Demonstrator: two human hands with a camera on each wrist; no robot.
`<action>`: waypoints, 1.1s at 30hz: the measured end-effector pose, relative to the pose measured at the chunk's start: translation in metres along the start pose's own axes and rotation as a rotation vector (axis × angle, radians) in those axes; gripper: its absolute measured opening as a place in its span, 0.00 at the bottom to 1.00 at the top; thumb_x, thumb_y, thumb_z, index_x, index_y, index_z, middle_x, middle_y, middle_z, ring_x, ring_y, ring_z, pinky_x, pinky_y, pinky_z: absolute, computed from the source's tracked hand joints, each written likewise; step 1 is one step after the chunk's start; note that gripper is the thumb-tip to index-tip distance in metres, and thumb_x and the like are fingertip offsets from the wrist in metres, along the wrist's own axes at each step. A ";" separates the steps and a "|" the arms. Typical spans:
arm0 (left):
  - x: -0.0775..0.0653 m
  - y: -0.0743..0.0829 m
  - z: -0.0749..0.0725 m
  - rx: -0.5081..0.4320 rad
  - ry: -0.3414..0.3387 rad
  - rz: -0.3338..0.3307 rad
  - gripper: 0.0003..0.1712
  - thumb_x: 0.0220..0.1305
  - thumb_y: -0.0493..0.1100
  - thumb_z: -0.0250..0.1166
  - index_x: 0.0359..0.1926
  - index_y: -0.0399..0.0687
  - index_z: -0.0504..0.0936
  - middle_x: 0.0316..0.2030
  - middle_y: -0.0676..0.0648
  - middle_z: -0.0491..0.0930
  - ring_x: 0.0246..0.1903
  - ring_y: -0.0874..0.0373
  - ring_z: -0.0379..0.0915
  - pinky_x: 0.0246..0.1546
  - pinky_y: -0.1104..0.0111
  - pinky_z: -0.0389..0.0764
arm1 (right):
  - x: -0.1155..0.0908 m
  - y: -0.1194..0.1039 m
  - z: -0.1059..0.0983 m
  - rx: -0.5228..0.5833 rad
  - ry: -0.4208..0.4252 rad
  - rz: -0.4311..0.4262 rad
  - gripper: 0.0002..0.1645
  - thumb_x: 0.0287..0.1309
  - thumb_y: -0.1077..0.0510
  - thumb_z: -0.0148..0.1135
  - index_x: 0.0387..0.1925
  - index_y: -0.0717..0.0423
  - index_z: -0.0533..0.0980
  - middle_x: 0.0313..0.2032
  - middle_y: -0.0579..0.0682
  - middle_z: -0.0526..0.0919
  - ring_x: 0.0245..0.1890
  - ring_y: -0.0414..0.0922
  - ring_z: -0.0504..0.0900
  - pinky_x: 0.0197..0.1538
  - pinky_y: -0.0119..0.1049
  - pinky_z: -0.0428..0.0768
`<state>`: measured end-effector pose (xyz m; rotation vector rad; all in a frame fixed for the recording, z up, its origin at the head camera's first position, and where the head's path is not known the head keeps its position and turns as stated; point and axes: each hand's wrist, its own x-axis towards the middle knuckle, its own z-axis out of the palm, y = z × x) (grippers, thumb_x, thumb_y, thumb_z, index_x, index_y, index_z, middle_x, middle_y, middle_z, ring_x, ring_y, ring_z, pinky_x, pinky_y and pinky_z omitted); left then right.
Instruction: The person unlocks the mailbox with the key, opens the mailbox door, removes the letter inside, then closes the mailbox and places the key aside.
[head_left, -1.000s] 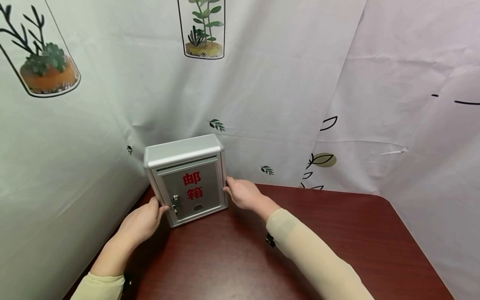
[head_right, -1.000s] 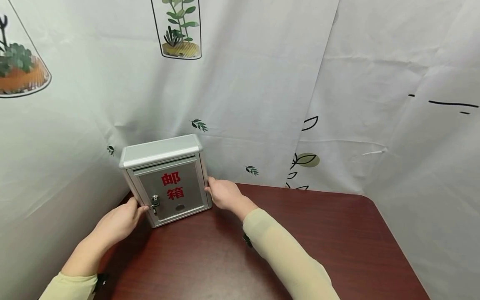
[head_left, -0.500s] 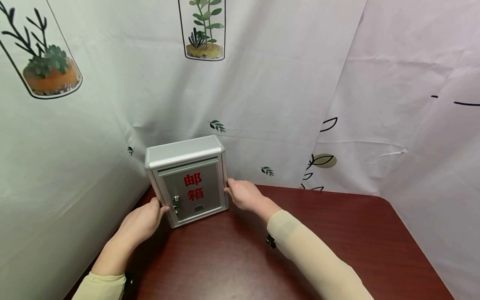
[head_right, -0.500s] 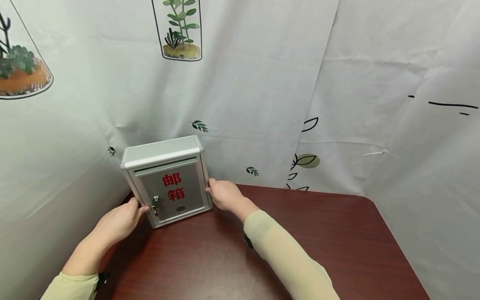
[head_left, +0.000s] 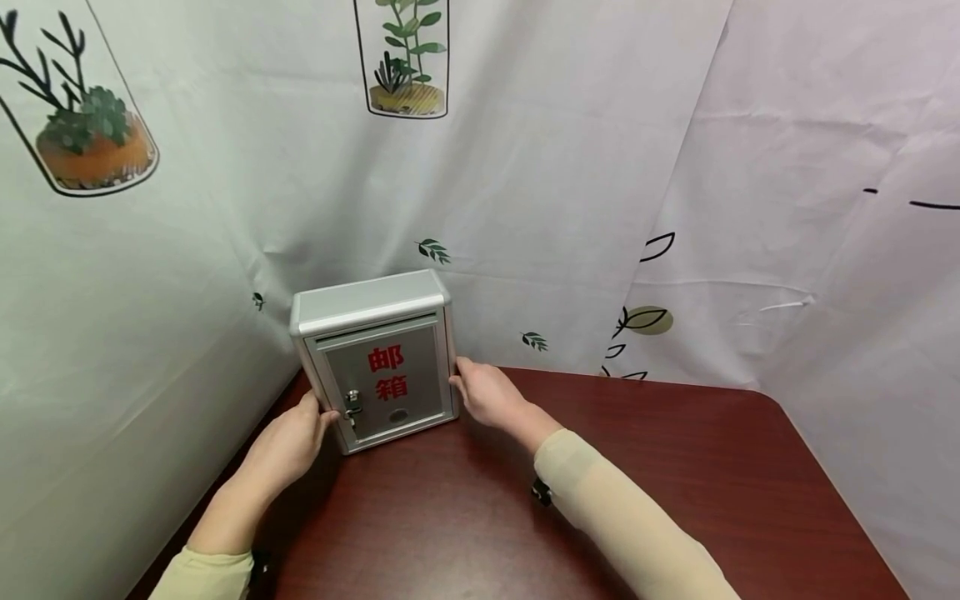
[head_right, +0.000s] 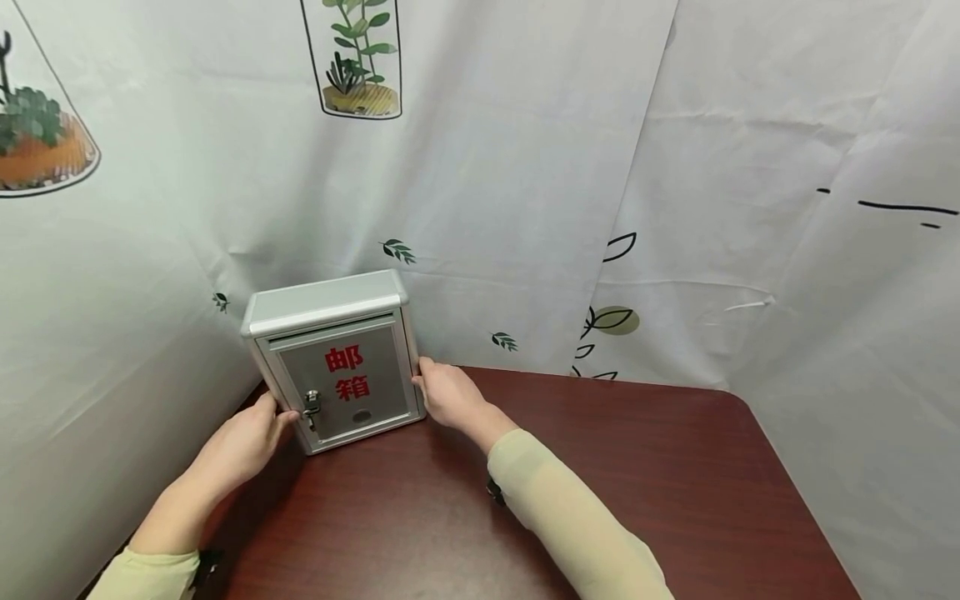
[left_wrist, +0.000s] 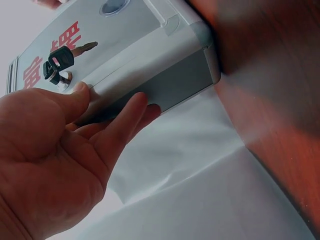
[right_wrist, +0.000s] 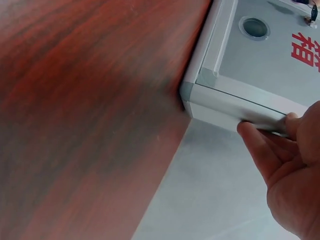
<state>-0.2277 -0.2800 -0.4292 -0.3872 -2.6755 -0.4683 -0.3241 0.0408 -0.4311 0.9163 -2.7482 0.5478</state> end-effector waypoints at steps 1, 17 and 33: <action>0.000 0.000 0.001 -0.009 0.000 -0.003 0.13 0.72 0.39 0.64 0.43 0.33 0.71 0.25 0.43 0.79 0.27 0.43 0.81 0.29 0.47 0.79 | -0.001 0.000 0.001 0.007 0.007 0.004 0.14 0.80 0.50 0.49 0.49 0.57 0.73 0.34 0.47 0.83 0.34 0.46 0.85 0.37 0.40 0.81; -0.002 -0.003 0.013 -0.112 0.029 -0.061 0.33 0.78 0.42 0.58 0.74 0.30 0.58 0.44 0.29 0.84 0.42 0.32 0.82 0.41 0.40 0.79 | -0.009 0.005 0.017 0.065 0.167 0.000 0.29 0.77 0.54 0.54 0.72 0.64 0.65 0.65 0.59 0.77 0.61 0.53 0.80 0.61 0.45 0.79; -0.002 0.000 0.023 -0.202 0.076 -0.107 0.37 0.78 0.42 0.57 0.78 0.32 0.53 0.48 0.27 0.83 0.41 0.35 0.83 0.43 0.39 0.78 | -0.023 0.008 0.014 0.198 0.226 0.005 0.44 0.75 0.57 0.58 0.82 0.52 0.48 0.70 0.57 0.71 0.62 0.52 0.79 0.60 0.46 0.79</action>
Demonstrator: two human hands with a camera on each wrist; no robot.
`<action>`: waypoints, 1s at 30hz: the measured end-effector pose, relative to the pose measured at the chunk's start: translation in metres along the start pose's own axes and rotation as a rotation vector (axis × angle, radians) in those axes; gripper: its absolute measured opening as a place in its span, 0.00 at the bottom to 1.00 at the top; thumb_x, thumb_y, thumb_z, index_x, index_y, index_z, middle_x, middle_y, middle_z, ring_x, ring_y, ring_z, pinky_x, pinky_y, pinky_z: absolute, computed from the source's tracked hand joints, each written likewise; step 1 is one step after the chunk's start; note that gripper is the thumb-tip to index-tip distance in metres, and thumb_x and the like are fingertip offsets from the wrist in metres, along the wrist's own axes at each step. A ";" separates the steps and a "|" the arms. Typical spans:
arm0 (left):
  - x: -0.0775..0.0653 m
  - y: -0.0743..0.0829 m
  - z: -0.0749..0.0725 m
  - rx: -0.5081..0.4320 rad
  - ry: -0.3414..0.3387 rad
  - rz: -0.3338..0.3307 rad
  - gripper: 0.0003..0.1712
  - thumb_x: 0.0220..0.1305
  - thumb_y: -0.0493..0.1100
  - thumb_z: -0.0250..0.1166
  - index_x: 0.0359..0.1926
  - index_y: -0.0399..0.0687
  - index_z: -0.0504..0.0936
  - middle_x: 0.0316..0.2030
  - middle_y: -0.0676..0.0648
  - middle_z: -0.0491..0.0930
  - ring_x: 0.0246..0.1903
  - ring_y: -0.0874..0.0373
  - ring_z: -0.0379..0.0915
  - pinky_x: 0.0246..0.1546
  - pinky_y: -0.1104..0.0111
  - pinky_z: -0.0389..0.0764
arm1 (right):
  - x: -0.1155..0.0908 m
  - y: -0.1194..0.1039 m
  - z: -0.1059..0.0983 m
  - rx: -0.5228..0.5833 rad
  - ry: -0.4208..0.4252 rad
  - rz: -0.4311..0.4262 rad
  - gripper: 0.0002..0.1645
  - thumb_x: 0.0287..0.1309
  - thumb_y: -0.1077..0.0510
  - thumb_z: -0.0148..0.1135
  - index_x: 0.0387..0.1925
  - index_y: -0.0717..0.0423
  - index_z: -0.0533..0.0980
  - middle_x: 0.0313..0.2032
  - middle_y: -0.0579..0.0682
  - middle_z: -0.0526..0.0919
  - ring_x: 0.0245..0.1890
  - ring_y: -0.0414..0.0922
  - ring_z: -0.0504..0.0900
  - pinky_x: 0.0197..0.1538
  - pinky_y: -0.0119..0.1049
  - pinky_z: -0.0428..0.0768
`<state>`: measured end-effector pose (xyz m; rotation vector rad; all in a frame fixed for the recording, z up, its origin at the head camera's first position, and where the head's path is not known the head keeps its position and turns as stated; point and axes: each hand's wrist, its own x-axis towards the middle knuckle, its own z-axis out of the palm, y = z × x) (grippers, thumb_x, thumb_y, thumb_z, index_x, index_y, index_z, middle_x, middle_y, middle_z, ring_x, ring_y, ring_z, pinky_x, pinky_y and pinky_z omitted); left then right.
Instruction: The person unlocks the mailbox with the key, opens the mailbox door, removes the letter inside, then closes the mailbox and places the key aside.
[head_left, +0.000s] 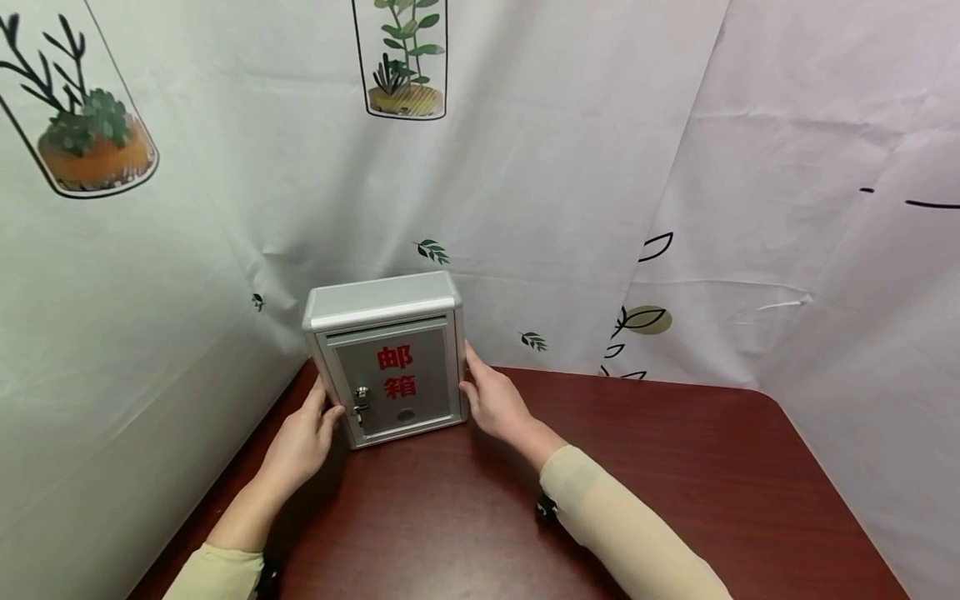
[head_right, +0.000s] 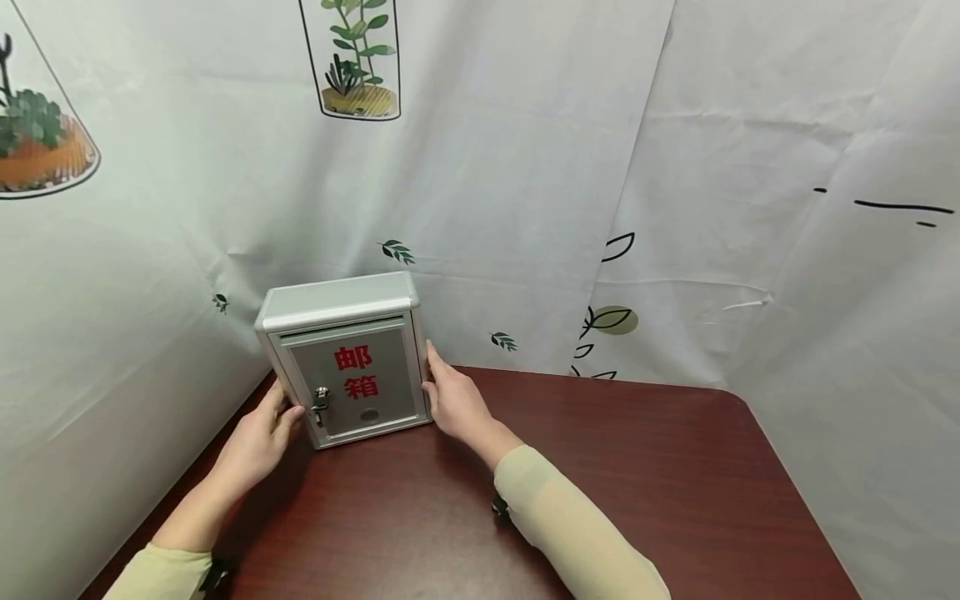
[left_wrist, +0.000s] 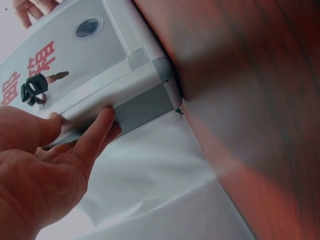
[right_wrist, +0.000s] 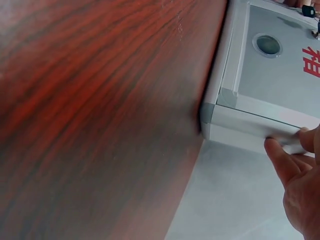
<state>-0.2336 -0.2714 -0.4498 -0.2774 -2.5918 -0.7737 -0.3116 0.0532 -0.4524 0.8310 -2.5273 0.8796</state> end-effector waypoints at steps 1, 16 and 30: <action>0.000 0.000 0.001 -0.002 0.003 0.005 0.37 0.78 0.41 0.57 0.78 0.32 0.54 0.44 0.28 0.84 0.40 0.36 0.83 0.41 0.39 0.78 | -0.001 0.000 -0.001 0.002 0.007 -0.003 0.44 0.74 0.57 0.59 0.82 0.52 0.48 0.70 0.57 0.72 0.62 0.52 0.79 0.60 0.46 0.79; 0.004 0.008 0.010 -0.075 -0.017 0.024 0.37 0.77 0.42 0.59 0.79 0.40 0.55 0.63 0.27 0.74 0.56 0.31 0.76 0.52 0.39 0.77 | -0.021 0.008 -0.011 -0.008 0.106 -0.016 0.44 0.70 0.60 0.64 0.80 0.53 0.56 0.68 0.55 0.74 0.63 0.51 0.78 0.62 0.46 0.78; 0.013 0.028 0.026 -0.101 -0.021 0.091 0.38 0.75 0.40 0.61 0.80 0.44 0.56 0.62 0.31 0.77 0.57 0.35 0.77 0.54 0.41 0.77 | -0.045 0.018 -0.027 0.024 0.182 0.012 0.42 0.67 0.63 0.66 0.78 0.57 0.59 0.65 0.58 0.77 0.58 0.50 0.82 0.55 0.45 0.82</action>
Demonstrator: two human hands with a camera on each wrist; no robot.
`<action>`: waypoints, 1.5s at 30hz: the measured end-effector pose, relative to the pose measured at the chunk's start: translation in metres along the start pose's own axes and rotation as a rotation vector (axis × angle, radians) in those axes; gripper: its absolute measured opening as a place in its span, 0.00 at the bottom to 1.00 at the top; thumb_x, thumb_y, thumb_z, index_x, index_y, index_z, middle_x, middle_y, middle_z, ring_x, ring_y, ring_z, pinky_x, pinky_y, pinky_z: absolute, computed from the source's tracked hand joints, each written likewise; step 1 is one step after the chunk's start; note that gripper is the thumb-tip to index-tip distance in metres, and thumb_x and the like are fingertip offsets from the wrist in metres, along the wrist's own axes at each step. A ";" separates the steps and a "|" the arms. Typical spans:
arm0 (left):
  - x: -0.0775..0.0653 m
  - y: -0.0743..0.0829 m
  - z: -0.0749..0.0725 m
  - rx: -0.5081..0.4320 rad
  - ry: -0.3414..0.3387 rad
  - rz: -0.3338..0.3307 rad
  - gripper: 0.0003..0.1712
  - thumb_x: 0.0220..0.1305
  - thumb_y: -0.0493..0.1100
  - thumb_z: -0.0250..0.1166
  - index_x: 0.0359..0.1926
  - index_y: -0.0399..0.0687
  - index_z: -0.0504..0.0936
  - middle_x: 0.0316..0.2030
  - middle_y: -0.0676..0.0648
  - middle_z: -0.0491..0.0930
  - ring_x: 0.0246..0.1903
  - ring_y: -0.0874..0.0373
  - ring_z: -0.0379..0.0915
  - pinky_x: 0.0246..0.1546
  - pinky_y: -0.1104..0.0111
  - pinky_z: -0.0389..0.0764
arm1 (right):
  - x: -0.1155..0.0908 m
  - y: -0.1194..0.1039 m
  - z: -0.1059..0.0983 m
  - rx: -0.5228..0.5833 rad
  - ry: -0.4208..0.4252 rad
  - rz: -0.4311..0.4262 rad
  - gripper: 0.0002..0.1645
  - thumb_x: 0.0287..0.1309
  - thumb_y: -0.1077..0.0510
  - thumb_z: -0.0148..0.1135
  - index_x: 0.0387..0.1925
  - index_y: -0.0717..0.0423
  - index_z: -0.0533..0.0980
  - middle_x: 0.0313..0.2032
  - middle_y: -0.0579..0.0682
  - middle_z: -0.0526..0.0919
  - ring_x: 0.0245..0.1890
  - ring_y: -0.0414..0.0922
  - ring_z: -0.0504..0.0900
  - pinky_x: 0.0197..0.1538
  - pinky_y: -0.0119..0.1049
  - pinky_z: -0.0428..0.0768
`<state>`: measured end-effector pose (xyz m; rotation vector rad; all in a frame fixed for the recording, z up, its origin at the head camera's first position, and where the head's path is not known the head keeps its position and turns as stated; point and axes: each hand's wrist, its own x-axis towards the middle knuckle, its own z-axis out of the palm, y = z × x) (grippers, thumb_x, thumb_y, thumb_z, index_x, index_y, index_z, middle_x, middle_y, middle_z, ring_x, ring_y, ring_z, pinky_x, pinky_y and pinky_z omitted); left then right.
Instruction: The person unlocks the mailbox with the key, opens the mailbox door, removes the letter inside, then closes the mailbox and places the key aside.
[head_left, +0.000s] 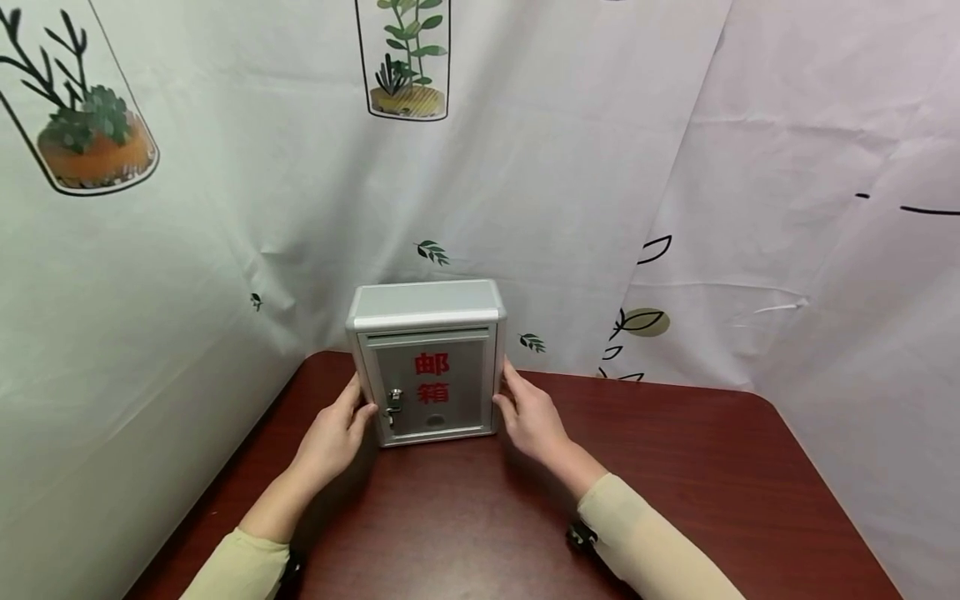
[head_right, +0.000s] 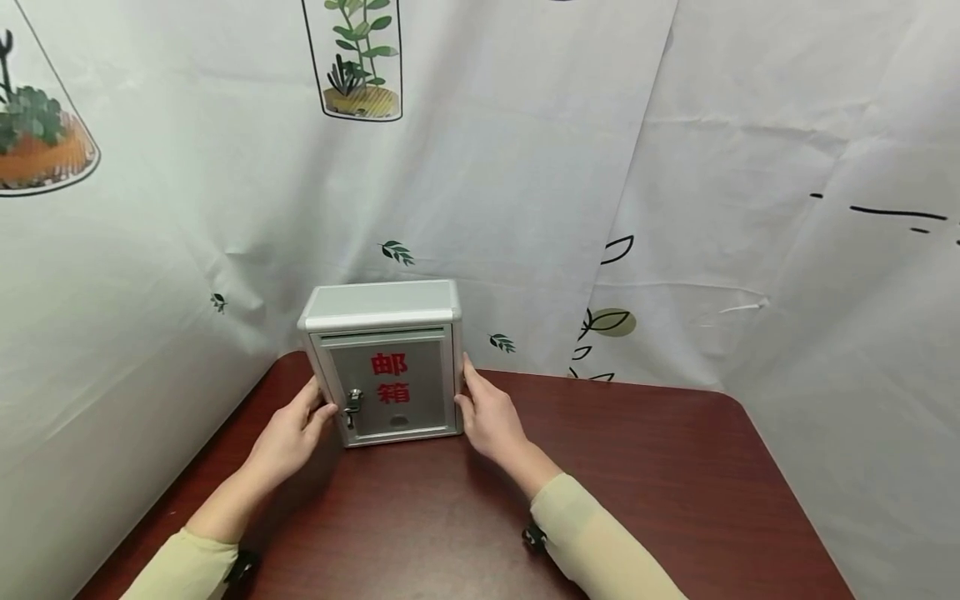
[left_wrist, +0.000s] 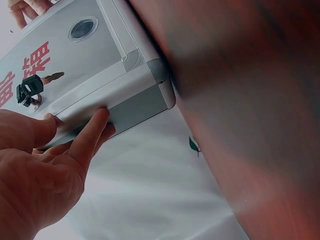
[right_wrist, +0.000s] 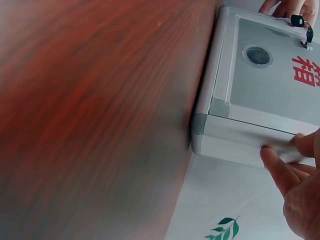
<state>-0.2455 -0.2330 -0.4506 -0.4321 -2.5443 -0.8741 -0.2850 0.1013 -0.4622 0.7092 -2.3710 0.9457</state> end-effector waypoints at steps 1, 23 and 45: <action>0.001 0.001 0.001 0.000 0.000 0.005 0.38 0.75 0.40 0.61 0.80 0.44 0.56 0.61 0.32 0.77 0.57 0.36 0.78 0.53 0.42 0.77 | -0.002 0.001 -0.002 -0.001 0.009 -0.004 0.42 0.67 0.63 0.66 0.78 0.58 0.59 0.65 0.59 0.77 0.59 0.50 0.82 0.55 0.45 0.82; 0.014 0.033 0.034 -0.049 -0.029 0.100 0.40 0.73 0.40 0.64 0.79 0.43 0.57 0.58 0.36 0.81 0.53 0.44 0.82 0.51 0.48 0.81 | -0.040 0.015 -0.044 -0.050 0.123 -0.011 0.40 0.62 0.65 0.71 0.73 0.64 0.66 0.60 0.63 0.81 0.53 0.52 0.86 0.45 0.45 0.86; 0.029 0.065 0.064 -0.108 -0.082 0.151 0.38 0.73 0.39 0.63 0.79 0.43 0.59 0.56 0.38 0.83 0.52 0.47 0.83 0.51 0.51 0.81 | -0.069 0.030 -0.081 -0.116 0.204 -0.009 0.50 0.54 0.68 0.75 0.76 0.55 0.63 0.56 0.59 0.84 0.46 0.51 0.88 0.38 0.43 0.86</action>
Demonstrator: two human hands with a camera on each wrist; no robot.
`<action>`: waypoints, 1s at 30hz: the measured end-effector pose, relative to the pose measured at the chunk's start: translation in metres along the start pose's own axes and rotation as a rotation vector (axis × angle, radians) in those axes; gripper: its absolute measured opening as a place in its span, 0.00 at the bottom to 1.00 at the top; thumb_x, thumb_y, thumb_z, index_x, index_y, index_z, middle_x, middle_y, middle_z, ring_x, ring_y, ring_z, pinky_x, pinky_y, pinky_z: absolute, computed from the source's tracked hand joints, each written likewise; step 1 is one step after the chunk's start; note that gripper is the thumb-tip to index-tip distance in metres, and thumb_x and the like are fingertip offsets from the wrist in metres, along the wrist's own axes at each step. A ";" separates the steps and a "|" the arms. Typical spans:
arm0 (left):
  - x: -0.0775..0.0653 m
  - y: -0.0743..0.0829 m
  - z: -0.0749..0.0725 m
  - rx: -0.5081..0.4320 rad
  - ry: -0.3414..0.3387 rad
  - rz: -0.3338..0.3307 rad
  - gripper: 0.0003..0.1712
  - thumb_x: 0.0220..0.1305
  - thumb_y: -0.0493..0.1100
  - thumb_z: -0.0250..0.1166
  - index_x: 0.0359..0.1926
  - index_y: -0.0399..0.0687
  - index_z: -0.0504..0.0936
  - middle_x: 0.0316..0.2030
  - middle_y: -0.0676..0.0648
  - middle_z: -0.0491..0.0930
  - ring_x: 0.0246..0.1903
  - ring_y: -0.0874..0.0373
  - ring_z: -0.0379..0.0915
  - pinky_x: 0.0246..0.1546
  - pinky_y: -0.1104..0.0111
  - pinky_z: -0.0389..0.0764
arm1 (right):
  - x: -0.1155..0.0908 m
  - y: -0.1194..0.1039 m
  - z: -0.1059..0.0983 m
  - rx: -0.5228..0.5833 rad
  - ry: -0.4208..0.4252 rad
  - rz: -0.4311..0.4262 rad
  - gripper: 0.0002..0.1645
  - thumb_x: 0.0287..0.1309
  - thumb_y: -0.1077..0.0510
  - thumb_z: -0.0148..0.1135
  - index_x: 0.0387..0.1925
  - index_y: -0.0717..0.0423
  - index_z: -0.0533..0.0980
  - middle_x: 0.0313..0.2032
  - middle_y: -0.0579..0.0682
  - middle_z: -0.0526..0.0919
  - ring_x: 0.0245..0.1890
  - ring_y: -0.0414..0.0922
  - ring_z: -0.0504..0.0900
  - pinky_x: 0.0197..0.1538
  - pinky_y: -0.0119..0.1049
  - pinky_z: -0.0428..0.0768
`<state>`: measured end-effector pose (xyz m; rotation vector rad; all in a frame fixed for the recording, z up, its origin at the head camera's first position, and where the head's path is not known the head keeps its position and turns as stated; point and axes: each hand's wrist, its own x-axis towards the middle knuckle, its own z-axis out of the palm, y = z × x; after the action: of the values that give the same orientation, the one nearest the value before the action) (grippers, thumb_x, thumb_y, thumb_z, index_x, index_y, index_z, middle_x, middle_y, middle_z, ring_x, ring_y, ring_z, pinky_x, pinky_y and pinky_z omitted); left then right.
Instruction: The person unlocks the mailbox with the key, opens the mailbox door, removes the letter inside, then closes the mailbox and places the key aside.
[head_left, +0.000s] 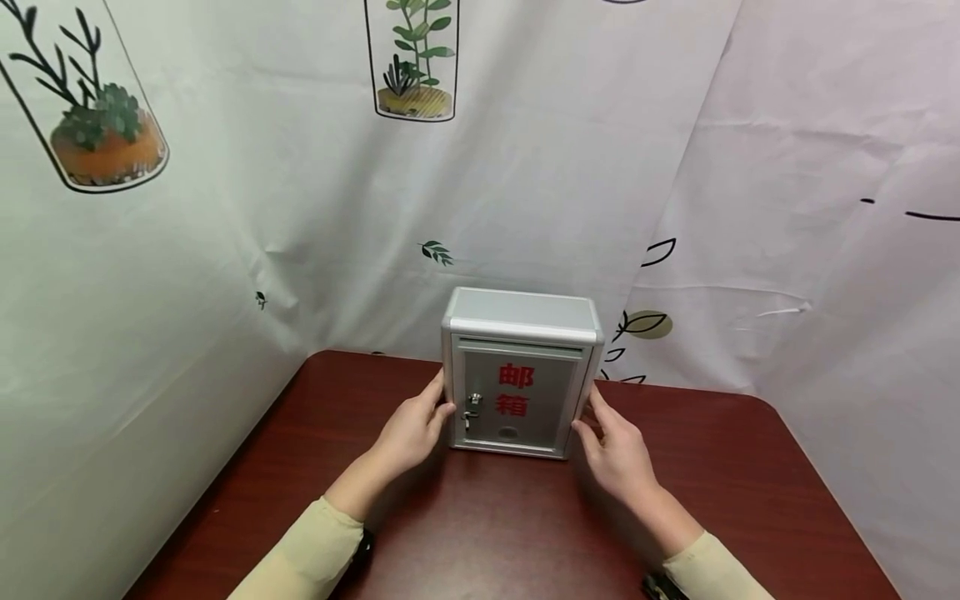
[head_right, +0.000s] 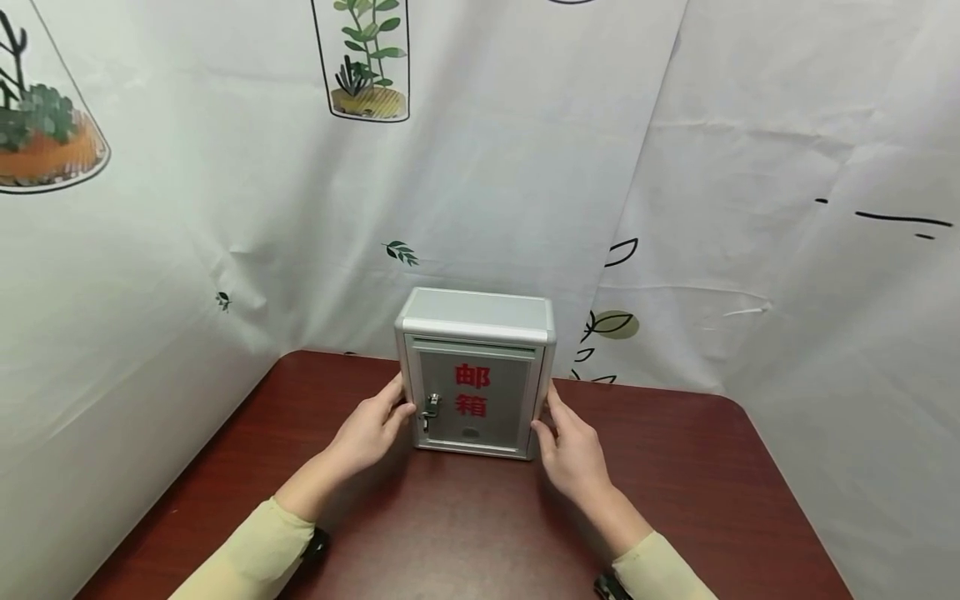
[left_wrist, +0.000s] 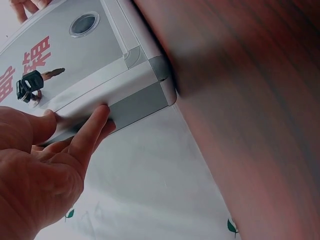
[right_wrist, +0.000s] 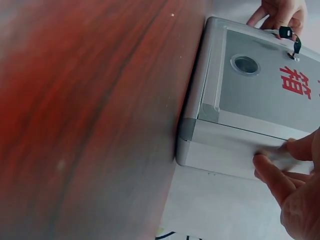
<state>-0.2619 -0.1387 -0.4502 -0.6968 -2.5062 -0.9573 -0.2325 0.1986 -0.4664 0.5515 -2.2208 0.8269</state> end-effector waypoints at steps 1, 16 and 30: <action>0.001 0.001 0.001 -0.002 -0.004 0.004 0.38 0.73 0.39 0.63 0.79 0.43 0.59 0.55 0.38 0.83 0.51 0.47 0.83 0.51 0.51 0.82 | -0.001 0.001 -0.001 -0.004 0.004 -0.003 0.51 0.53 0.68 0.76 0.77 0.54 0.63 0.56 0.59 0.84 0.46 0.51 0.88 0.38 0.43 0.86; 0.007 0.009 0.015 -0.023 -0.036 0.016 0.38 0.74 0.40 0.62 0.80 0.45 0.57 0.56 0.38 0.83 0.52 0.48 0.83 0.51 0.52 0.82 | -0.009 0.007 -0.015 -0.022 0.053 -0.019 0.54 0.48 0.72 0.77 0.76 0.55 0.64 0.54 0.59 0.85 0.46 0.52 0.89 0.37 0.43 0.85; 0.006 0.017 0.020 -0.015 -0.054 -0.003 0.40 0.76 0.43 0.61 0.81 0.49 0.54 0.61 0.39 0.80 0.55 0.47 0.81 0.53 0.51 0.81 | -0.013 0.011 -0.022 -0.031 0.053 0.008 0.53 0.49 0.72 0.77 0.76 0.55 0.64 0.56 0.57 0.84 0.45 0.50 0.89 0.36 0.39 0.86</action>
<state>-0.2608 -0.1123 -0.4523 -0.7334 -2.5497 -0.9715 -0.2200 0.2235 -0.4679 0.5010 -2.1846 0.8010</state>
